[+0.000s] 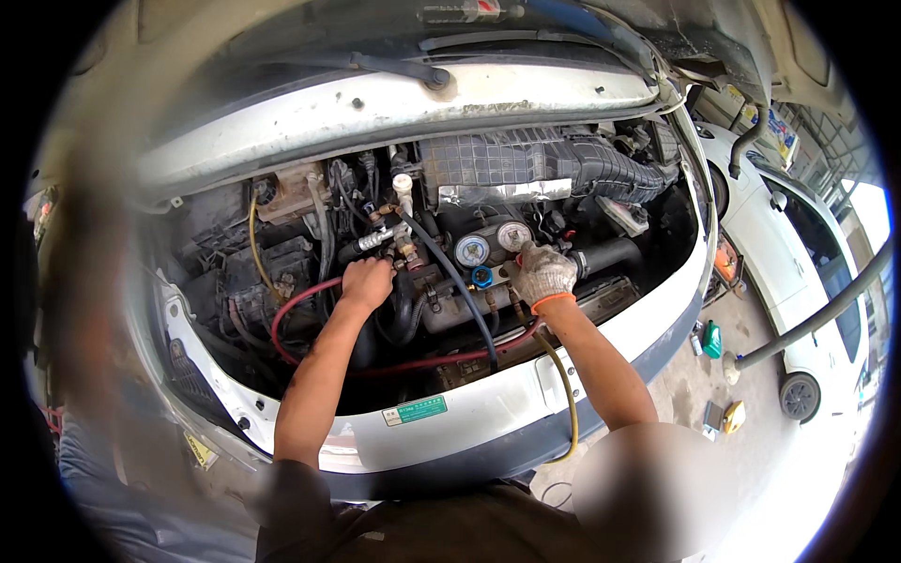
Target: The person connects refrigerant hoses to a car's AC system, adjusts gauges, and operates a refrigerant machine. They also move a stool and interact with a coworker in a garage setting.
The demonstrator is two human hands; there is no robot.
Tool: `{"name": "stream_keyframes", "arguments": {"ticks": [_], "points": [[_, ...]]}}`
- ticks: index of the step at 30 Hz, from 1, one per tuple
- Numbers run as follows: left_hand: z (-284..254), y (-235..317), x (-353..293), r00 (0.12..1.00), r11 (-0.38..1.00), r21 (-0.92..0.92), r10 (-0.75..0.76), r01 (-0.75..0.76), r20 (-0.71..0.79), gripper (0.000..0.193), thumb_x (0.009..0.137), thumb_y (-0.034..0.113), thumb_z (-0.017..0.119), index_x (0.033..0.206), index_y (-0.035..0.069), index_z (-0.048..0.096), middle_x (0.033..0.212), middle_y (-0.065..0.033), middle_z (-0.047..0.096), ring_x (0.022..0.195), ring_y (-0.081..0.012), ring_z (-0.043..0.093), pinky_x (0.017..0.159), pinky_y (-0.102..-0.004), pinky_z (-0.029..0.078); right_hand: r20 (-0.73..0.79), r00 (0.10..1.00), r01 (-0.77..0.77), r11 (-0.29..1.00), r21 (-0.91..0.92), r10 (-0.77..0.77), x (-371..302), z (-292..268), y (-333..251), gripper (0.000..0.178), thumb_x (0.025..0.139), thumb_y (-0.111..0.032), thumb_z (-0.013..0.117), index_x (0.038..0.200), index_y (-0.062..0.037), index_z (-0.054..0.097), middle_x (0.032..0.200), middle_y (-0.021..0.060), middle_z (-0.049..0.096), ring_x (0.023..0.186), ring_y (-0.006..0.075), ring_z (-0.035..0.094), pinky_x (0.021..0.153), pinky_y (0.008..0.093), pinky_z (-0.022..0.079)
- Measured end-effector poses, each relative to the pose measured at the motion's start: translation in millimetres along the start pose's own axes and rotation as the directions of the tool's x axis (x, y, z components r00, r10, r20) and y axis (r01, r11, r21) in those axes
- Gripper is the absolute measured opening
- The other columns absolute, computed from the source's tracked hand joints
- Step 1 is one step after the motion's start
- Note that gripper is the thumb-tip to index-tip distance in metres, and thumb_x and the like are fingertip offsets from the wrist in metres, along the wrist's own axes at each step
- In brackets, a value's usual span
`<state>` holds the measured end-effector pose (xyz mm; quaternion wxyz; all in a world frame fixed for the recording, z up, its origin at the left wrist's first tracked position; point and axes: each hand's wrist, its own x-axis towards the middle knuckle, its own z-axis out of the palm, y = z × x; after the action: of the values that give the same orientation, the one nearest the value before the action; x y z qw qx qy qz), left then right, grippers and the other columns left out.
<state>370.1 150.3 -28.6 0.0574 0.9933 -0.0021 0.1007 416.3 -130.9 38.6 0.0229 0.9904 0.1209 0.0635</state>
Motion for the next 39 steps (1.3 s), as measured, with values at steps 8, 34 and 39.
{"name": "stream_keyframes", "arguments": {"ticks": [8, 34, 39], "points": [[1.3, -15.3, -7.4, 1.0, 1.0, 0.016, -0.018, 0.018, -0.023, 0.018, 0.082, 0.023, 0.054, 0.083, 0.007, 0.064, 0.077, -0.0139, 0.064, 0.075, -0.0306, 0.062, 0.068, -0.0413, 0.048, -0.316, 0.931, 0.198, 0.98, 0.01, -0.184, 16.8, 37.2, 1.5, 0.039, 0.08, -0.046, 0.053, 0.084, -0.0074, 0.053, 0.064, 0.0128, 0.061, 0.058, 0.0292, 0.062, 0.05, 0.0422, 0.047], [3.3, -11.3, -4.4, 1.0, 1.0, 0.009, -0.016, 0.016, -0.023, 0.019, 0.081, 0.025, 0.055, 0.081, 0.007, 0.063, 0.078, -0.014, 0.064, 0.077, -0.0306, 0.062, 0.068, -0.042, 0.048, -0.207, 0.866, 0.429, 0.889, -0.16, -0.455, 29.1, 43.2, 24.3, 0.035, 0.085, -0.039, 0.047, 0.092, -0.0055, 0.053, 0.058, 0.0142, 0.057, 0.051, 0.0304, 0.059, 0.044, 0.0426, 0.046], [1.2, -9.8, -3.7, 1.0, 1.0, 0.009, -0.011, 0.011, -0.001, 0.015, 0.079, 0.02, 0.055, 0.081, 0.009, 0.065, 0.081, -0.0124, 0.065, 0.079, -0.0285, 0.063, 0.07, -0.0396, 0.048, -0.196, 0.886, 0.395, 0.906, -0.154, -0.419, 30.2, 46.2, 23.7, 0.038, 0.086, -0.041, 0.044, 0.09, -0.0054, 0.055, 0.058, 0.0131, 0.057, 0.052, 0.0295, 0.059, 0.046, 0.0423, 0.046]]}}
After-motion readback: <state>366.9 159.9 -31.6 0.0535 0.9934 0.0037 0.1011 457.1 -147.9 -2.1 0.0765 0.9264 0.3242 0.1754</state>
